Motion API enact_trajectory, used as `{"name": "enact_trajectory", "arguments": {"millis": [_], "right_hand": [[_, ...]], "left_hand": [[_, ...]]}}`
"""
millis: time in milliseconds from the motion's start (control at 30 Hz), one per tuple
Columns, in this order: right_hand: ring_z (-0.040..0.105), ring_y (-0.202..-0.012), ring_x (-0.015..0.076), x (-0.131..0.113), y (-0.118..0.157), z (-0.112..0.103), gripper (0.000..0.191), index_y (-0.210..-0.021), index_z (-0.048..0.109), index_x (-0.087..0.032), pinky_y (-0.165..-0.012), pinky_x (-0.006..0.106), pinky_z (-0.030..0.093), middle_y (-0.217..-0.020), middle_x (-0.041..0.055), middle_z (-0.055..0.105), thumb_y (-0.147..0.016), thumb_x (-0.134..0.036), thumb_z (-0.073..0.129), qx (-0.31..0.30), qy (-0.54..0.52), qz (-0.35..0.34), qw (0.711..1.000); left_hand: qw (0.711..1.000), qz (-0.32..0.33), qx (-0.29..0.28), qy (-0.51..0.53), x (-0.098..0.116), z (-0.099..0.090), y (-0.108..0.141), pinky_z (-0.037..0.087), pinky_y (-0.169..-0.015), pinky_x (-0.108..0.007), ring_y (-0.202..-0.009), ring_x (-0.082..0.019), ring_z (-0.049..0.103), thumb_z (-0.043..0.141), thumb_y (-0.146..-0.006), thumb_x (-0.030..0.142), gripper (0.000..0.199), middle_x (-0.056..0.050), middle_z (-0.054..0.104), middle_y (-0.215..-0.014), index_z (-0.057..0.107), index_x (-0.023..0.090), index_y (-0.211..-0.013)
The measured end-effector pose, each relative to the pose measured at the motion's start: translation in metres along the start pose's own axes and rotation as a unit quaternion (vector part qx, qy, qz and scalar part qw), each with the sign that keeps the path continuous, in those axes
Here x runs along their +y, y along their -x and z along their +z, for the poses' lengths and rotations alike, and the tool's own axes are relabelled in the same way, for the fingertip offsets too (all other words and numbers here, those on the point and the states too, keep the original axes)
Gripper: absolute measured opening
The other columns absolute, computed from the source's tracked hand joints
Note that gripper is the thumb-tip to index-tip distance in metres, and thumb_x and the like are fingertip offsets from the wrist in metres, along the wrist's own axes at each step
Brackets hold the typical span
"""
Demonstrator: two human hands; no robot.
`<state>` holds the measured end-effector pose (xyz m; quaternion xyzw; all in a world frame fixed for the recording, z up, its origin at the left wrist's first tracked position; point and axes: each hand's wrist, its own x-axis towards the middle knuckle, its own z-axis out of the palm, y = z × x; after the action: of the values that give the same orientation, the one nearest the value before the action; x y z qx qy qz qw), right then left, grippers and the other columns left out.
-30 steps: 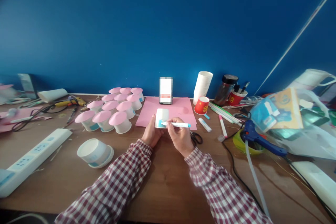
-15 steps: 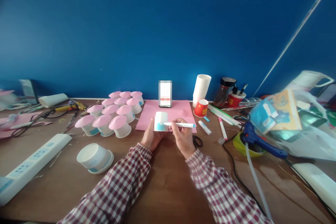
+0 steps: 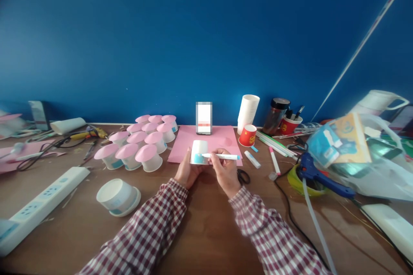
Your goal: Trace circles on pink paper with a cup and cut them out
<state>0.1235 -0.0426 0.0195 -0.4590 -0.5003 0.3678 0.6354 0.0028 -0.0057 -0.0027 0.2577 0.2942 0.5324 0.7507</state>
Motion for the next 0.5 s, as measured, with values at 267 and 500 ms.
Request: {"name": "enact_trajectory", "arguments": {"millis": [267, 500], "right_hand": [[0.058, -0.06, 0.0128, -0.001, -0.0002, 0.0003, 0.022, -0.081, 0.059, -0.017, -0.057, 0.025, 0.049, -0.065, 0.0008, 0.062, -0.079, -0.038, 0.061, 0.009, 0.014, -0.005, 1.0], [0.059, -0.062, 0.0126, 0.0003, 0.0, -0.0008, 0.021, -0.082, 0.059, -0.016, -0.058, 0.024, 0.049, -0.067, 0.0014, 0.063, -0.08, -0.037, 0.061, -0.001, 0.01, 0.0, 1.0]], "left_hand": [[1.0, 0.004, -0.013, 0.006, -0.0009, -0.0015, -0.0013, 0.052, -0.07, -0.032, -0.082, -0.021, 0.063, 0.039, -0.09, 0.049, 0.051, -0.017, 0.065, -0.1, 0.058, 0.006, -0.11], [1.0, -0.001, -0.007, -0.001, 0.0001, 0.001, 0.0007, 0.052, -0.072, -0.033, -0.079, -0.02, 0.063, 0.039, -0.09, 0.049, 0.051, -0.016, 0.066, -0.097, 0.059, 0.007, -0.109]]}}
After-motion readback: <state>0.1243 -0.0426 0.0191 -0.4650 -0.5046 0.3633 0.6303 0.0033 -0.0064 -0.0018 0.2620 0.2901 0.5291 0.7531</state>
